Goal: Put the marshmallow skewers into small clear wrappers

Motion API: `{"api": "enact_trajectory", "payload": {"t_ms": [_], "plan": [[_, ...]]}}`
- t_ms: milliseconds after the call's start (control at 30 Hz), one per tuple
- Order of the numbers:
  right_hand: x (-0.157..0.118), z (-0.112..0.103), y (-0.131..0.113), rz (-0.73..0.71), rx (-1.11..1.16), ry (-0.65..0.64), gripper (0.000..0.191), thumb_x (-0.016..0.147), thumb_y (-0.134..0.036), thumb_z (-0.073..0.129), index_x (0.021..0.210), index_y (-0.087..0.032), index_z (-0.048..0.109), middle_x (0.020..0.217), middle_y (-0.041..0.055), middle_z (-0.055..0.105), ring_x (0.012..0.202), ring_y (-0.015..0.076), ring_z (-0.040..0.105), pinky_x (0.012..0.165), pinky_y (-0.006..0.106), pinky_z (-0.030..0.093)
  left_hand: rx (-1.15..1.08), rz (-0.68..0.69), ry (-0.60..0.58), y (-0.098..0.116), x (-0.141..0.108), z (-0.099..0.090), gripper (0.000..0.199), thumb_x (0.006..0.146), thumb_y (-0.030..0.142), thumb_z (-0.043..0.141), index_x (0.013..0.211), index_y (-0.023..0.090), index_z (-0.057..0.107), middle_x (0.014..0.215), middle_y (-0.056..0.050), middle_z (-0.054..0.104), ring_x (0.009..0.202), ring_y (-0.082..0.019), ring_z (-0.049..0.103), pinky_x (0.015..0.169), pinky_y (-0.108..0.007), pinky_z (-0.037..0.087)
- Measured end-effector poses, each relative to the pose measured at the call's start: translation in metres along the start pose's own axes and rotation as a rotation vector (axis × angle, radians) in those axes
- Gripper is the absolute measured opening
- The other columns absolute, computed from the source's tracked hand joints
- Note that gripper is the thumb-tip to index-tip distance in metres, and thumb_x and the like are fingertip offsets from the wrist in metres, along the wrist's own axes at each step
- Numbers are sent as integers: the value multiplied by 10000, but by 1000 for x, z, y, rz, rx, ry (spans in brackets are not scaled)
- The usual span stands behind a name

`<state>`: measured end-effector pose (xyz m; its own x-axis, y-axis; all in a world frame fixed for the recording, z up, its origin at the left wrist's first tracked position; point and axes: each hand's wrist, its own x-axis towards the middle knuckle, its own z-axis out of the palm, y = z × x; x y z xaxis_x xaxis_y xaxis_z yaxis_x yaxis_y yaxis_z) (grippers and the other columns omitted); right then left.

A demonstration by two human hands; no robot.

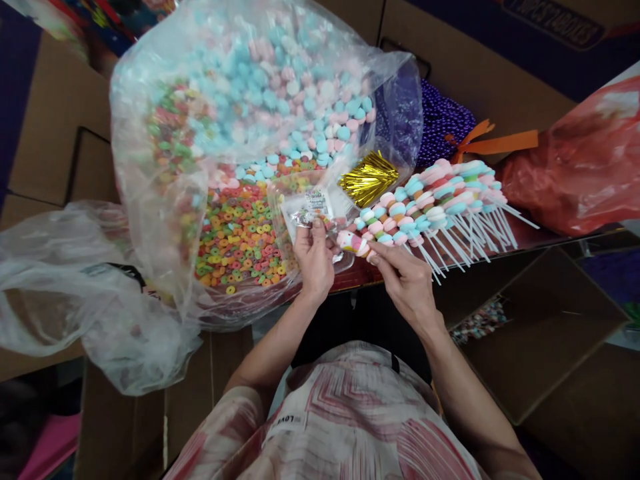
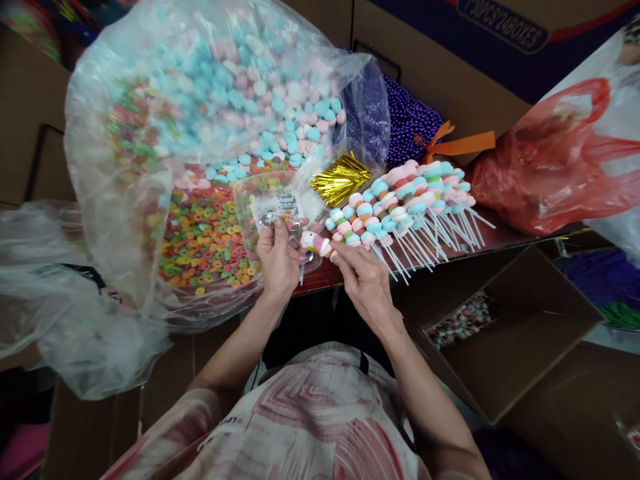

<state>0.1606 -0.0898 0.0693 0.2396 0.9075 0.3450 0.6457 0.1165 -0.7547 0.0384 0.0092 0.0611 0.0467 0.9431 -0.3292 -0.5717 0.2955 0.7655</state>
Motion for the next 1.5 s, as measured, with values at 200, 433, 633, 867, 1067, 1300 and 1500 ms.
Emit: {"api": "enact_trajectory", "payload": {"t_ms": [200, 433, 633, 867, 1067, 1300, 1500], "plan": [[4, 3, -1, 38, -31, 37, 292, 1020, -255, 595, 1254, -267, 768, 1154, 73, 802, 1014, 235, 753, 932, 422, 621, 20, -156, -122, 4, -8, -1, 385, 725, 398, 930, 889, 212, 636, 960, -34, 797, 854, -136, 760, 644, -177, 518], [-2, 18, -5, -33, -176, 39, 327, 1049, -280, 548, 1298, -262, 760, 1025, 99, 763, 923, 215, 729, 869, 349, 623, -9, -192, -134, 3, -11, 1, 314, 741, 328, 920, 902, 201, 682, 948, -33, 796, 908, -160, 774, 740, -217, 570], [-2, 22, -8, 14, -87, 11, 324, 1041, -264, 546, 1275, -249, 770, 1041, 107, 754, 926, 219, 722, 871, 361, 614, -47, -196, -151, 2, -11, -2, 397, 698, 336, 949, 939, 202, 664, 971, -33, 807, 955, -194, 788, 830, -267, 601], [7, 18, -8, 359, 444, -5, 257, 963, -343, 663, 1161, -220, 770, 842, 12, 729, 596, 136, 603, 573, 283, 538, -40, -225, -230, 3, -6, -5, 407, 679, 340, 961, 949, 203, 691, 925, -21, 804, 880, -179, 788, 814, -264, 610], [-3, 14, -10, 313, 217, 27, 291, 910, -337, 724, 1167, -210, 678, 856, -3, 707, 570, 108, 556, 560, 253, 474, -58, -210, -243, 5, -1, -3, 415, 715, 376, 942, 987, 199, 683, 942, -39, 808, 986, -228, 797, 904, -319, 611], [-1, 10, -3, 54, -99, 72, 217, 1002, -219, 586, 792, -206, 637, 686, -5, 624, 620, 134, 559, 636, 261, 440, 71, -149, -322, 1, 2, -7, 504, 610, 475, 979, 948, 219, 706, 915, -3, 812, 773, -136, 764, 669, -205, 572], [2, 11, -3, -43, -164, 9, 253, 1018, -207, 525, 792, -206, 640, 708, 24, 621, 649, 147, 528, 648, 269, 417, 89, -166, -370, 7, 4, -10, 469, 601, 429, 994, 901, 194, 721, 863, -6, 804, 788, -127, 747, 741, -213, 583]]}}
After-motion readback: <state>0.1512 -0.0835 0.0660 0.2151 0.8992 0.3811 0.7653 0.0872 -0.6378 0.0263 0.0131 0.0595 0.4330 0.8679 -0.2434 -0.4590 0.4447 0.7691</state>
